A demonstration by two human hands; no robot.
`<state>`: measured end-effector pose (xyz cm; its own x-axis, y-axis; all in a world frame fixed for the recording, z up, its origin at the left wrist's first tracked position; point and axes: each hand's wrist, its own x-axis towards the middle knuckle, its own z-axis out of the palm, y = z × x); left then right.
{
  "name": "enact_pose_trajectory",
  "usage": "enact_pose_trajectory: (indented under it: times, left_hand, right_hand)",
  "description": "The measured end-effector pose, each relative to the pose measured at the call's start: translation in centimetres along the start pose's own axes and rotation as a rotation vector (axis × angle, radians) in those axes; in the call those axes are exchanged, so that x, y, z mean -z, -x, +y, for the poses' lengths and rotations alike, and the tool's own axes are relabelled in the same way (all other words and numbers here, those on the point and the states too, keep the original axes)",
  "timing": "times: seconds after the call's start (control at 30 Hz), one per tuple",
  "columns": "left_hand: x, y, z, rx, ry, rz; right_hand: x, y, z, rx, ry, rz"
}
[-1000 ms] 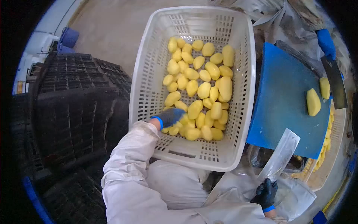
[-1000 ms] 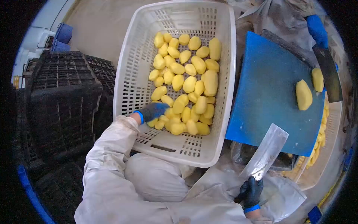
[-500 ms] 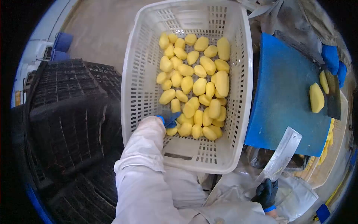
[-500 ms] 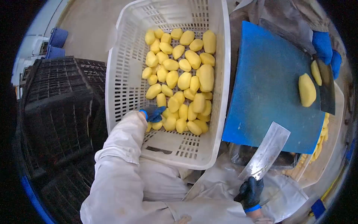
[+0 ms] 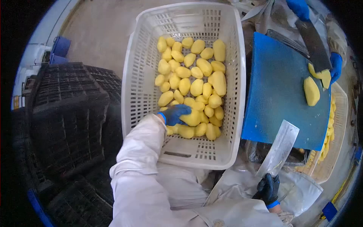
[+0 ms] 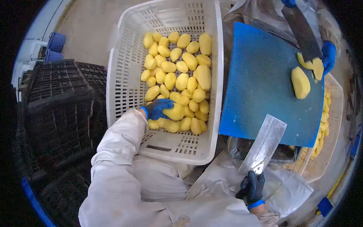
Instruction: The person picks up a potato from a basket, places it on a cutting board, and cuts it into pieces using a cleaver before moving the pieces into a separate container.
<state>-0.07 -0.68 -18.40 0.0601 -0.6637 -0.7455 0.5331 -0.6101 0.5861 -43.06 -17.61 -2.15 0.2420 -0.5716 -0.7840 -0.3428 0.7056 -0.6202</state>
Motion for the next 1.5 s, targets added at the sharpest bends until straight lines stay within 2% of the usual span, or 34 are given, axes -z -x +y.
enact_pose_trajectory:
  times: [0.03,0.1,0.13,0.17,0.23,0.27,0.3,0.37,0.4,0.47,0.5,0.57,0.6,0.63,0.7,0.73,0.83,0.9,0.97,1.03,1.17,1.3,1.37,1.47,1.5]
  left_hand:
    - [-0.3,1.0,2.2,0.127,0.297,-0.007]
    - [-3.2,4.2,7.3,-0.087,0.31,-0.167]
    - [-4.8,5.3,9.7,-0.177,0.141,-0.214]
    - [-7.1,6.7,12.4,-0.19,0.118,-0.233]
    - [-12.7,7.9,16.6,-0.315,-0.332,-0.292]
    - [-15.0,6.9,17.2,-0.307,-0.402,-0.312]
    - [-16.8,5.1,17.3,-0.397,-0.547,-0.342]
    - [-20.7,2.5,18.4,-0.543,-0.992,-0.288]
    - [-22.0,1.6,18.0,-0.565,-1.005,-0.304]
    - [-23.8,0.6,16.3,-0.808,-0.941,0.108]
    - [-24.5,0.8,15.5,-0.821,-0.959,0.102]
    - [-25.5,1.5,13.0,-0.996,-1.046,0.725]
    - [-25.4,1.1,11.5,-1.099,-1.051,0.827]
    - [-25.8,1.4,10.4,-1.108,-1.059,0.832]
    - [-26.8,1.4,8.4,-1.084,-0.913,0.972]
    - [-27.2,1.2,8.0,-1.096,-0.888,1.002]
    - [-28.1,0.9,7.5,-1.037,-0.794,0.997]
    - [-28.2,0.7,7.4,-1.031,-0.799,1.008]
    - [-28.1,0.2,7.1,-1.019,-0.806,1.022]
    - [-28.5,0.4,7.1,-0.895,-0.82,1.035]
    - [-28.6,0.2,7.1,-0.786,-0.864,1.052]
    - [-28.6,0.2,7.1,-0.864,-0.857,1.047]
    - [-28.6,0.3,7.1,-0.892,-0.871,1.06]
    - [-28.7,0.7,6.9,-0.987,-0.853,1.074]
    - [-28.7,1.2,7.3,-0.935,-0.816,1.023]
  right_hand:
    - [-0.1,0.2,0.0,0.002,-0.014,-0.007]
    - [0.3,0.2,-0.1,-0.026,-0.035,0.001]
    - [1.1,0.2,0.3,-0.006,-0.044,-0.027]
    - [1.2,0.4,0.4,0.018,-0.063,-0.016]
    - [1.4,1.0,-0.2,0.018,0.02,0.0]
    - [2.0,1.0,0.3,0.095,0.038,-0.026]
    - [2.3,1.5,0.2,0.12,0.027,-0.002]
    - [2.1,2.3,-0.6,0.224,0.045,-0.036]
    - [2.1,3.0,-1.0,0.259,0.024,-0.038]
    - [2.6,3.8,-1.5,0.317,0.061,-0.041]
    - [2.7,4.0,-1.9,0.331,0.044,-0.037]
    - [2.8,4.7,-2.9,0.445,0.2,-0.062]
    - [2.7,5.0,-3.7,0.444,0.241,-0.094]
    - [2.4,4.8,-4.4,0.454,0.233,-0.099]
    - [1.4,4.2,-5.5,1.027,0.785,-0.011]
    - [0.6,4.5,-6.3,0.86,0.896,0.009]
    - [-1.5,5.1,-7.3,0.914,0.986,0.117]
    - [-2.0,5.7,-7.6,0.937,0.984,0.105]
    - [-2.3,5.8,-7.6,0.884,1.079,0.11]
    - [-2.8,5.9,-7.7,0.833,1.117,0.114]
    - [-4.2,6.3,-8.4,0.705,1.223,0.125]
    - [-6.5,2.2,-9.5,0.746,1.145,0.019]
    - [-7.8,-2.8,-8.4,0.782,1.278,0.011]
    - [-10.1,-1.3,-11.3,0.772,1.259,0.088]
    - [-9.7,-0.4,-11.4,0.784,1.248,0.105]
